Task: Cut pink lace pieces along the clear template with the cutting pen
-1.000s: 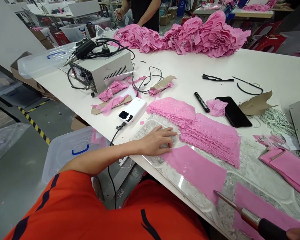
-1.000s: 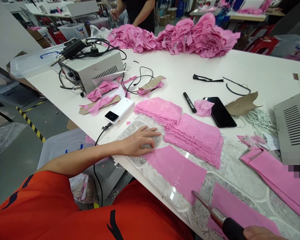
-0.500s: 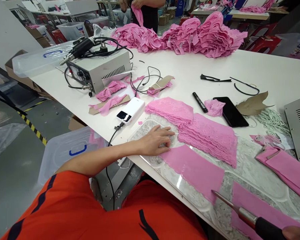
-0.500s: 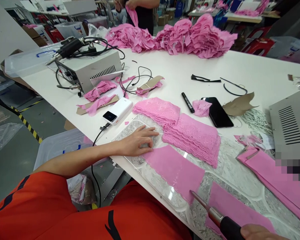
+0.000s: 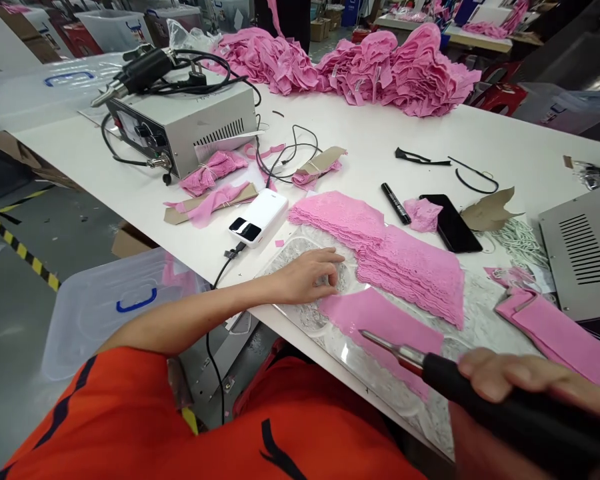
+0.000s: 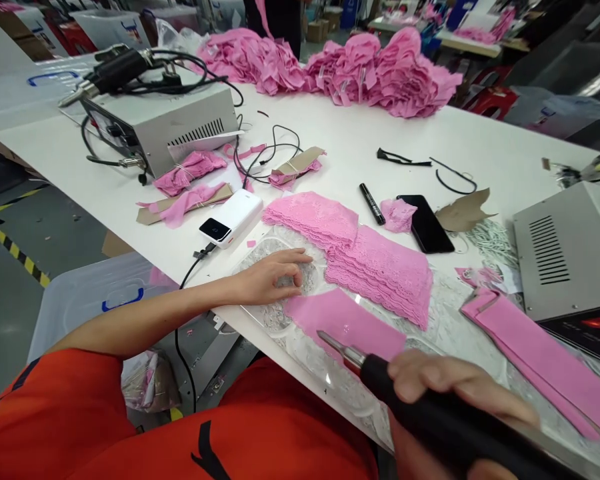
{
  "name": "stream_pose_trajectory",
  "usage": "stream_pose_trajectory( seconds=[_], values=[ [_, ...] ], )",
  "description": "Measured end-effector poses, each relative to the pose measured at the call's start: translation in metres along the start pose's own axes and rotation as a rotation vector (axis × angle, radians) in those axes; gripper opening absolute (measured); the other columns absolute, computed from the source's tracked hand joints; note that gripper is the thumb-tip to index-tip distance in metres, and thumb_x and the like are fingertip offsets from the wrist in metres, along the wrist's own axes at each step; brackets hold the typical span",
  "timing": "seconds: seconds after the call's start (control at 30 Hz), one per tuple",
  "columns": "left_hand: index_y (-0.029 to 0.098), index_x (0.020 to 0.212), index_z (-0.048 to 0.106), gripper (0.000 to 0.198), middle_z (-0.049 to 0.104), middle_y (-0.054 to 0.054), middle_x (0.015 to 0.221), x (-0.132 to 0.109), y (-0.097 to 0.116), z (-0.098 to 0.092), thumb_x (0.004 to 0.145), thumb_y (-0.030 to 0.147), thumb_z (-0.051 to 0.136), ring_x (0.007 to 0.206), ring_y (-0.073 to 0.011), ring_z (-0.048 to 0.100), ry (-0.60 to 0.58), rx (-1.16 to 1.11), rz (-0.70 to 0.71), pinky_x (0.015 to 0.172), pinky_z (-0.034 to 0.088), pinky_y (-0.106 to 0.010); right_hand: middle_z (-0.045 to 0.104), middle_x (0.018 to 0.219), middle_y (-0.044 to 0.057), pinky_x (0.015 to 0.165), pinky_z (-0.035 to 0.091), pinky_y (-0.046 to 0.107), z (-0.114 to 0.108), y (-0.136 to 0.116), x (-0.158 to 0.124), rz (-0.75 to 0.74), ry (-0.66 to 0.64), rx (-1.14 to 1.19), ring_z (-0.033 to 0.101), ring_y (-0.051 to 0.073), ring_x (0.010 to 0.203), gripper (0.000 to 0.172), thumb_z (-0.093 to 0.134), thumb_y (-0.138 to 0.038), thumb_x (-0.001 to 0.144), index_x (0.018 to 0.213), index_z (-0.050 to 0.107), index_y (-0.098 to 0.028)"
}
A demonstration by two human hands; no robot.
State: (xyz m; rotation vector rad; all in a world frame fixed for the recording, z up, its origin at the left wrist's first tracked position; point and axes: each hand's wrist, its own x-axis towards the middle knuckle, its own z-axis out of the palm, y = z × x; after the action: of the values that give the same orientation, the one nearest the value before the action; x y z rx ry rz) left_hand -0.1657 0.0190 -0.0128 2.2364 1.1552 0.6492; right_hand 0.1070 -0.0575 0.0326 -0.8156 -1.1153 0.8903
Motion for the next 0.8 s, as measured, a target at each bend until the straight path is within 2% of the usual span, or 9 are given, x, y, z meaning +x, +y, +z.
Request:
stream_pose_trajectory(
  seconds=[0.07, 0.13, 0.23, 0.5, 0.8],
  values=[
    [0.017, 0.078, 0.063, 0.011, 0.056, -0.015, 0.139, 0.000, -0.004, 0.000, 0.084, 0.023, 0.070, 0.138, -0.0292, 0.045, 0.011, -0.004, 0.007, 0.111, 0.040, -0.047, 0.059, 0.079, 0.002, 0.057, 0.048, 0.042, 0.027, 0.007, 0.007, -0.086, -0.104, 0.075, 0.052, 0.017, 0.056, 0.023, 0.059, -0.038, 0.078, 0.093, 0.068, -0.022],
    [0.017, 0.079, 0.063, 0.013, 0.056, -0.016, 0.140, -0.001, -0.005, 0.000, 0.083, 0.025, 0.073, 0.139, -0.0306, 0.044, 0.012, 0.005, 0.016, 0.112, 0.039, -0.048, 0.060, 0.078, 0.002, 0.056, 0.048, 0.040, 0.046, 0.014, 0.012, -0.100, -0.126, 0.101, 0.054, 0.017, 0.055, 0.025, 0.058, -0.037, 0.077, 0.093, 0.068, -0.020],
    [0.017, 0.080, 0.063, 0.016, 0.055, -0.017, 0.141, -0.002, -0.006, 0.002, 0.081, 0.027, 0.075, 0.141, -0.0332, 0.040, 0.007, 0.020, 0.022, 0.114, 0.036, -0.050, 0.062, 0.078, 0.001, 0.056, 0.049, 0.038, 0.063, 0.023, 0.014, -0.068, -0.113, 0.113, 0.055, 0.016, 0.056, 0.023, 0.056, -0.033, 0.076, 0.091, 0.066, -0.019],
    [0.017, 0.082, 0.062, 0.020, 0.054, -0.017, 0.142, -0.004, -0.005, 0.002, 0.080, 0.031, 0.077, 0.142, -0.0335, 0.038, 0.008, 0.025, 0.039, 0.114, 0.036, -0.050, 0.061, 0.076, 0.000, 0.055, 0.048, 0.036, 0.074, 0.030, 0.013, -0.090, -0.141, 0.096, 0.055, 0.014, 0.055, 0.022, 0.051, -0.030, 0.076, 0.089, 0.065, -0.018],
    [0.016, 0.082, 0.062, 0.020, 0.053, -0.018, 0.143, -0.004, -0.004, 0.000, 0.079, 0.029, 0.077, 0.142, -0.0345, 0.037, -0.001, 0.022, 0.047, 0.114, 0.035, -0.050, 0.060, 0.076, 0.000, 0.053, 0.048, 0.035, 0.077, 0.032, 0.014, -0.100, -0.164, 0.091, 0.054, 0.015, 0.055, 0.020, 0.054, -0.030, 0.077, 0.090, 0.064, -0.018]
  ],
)
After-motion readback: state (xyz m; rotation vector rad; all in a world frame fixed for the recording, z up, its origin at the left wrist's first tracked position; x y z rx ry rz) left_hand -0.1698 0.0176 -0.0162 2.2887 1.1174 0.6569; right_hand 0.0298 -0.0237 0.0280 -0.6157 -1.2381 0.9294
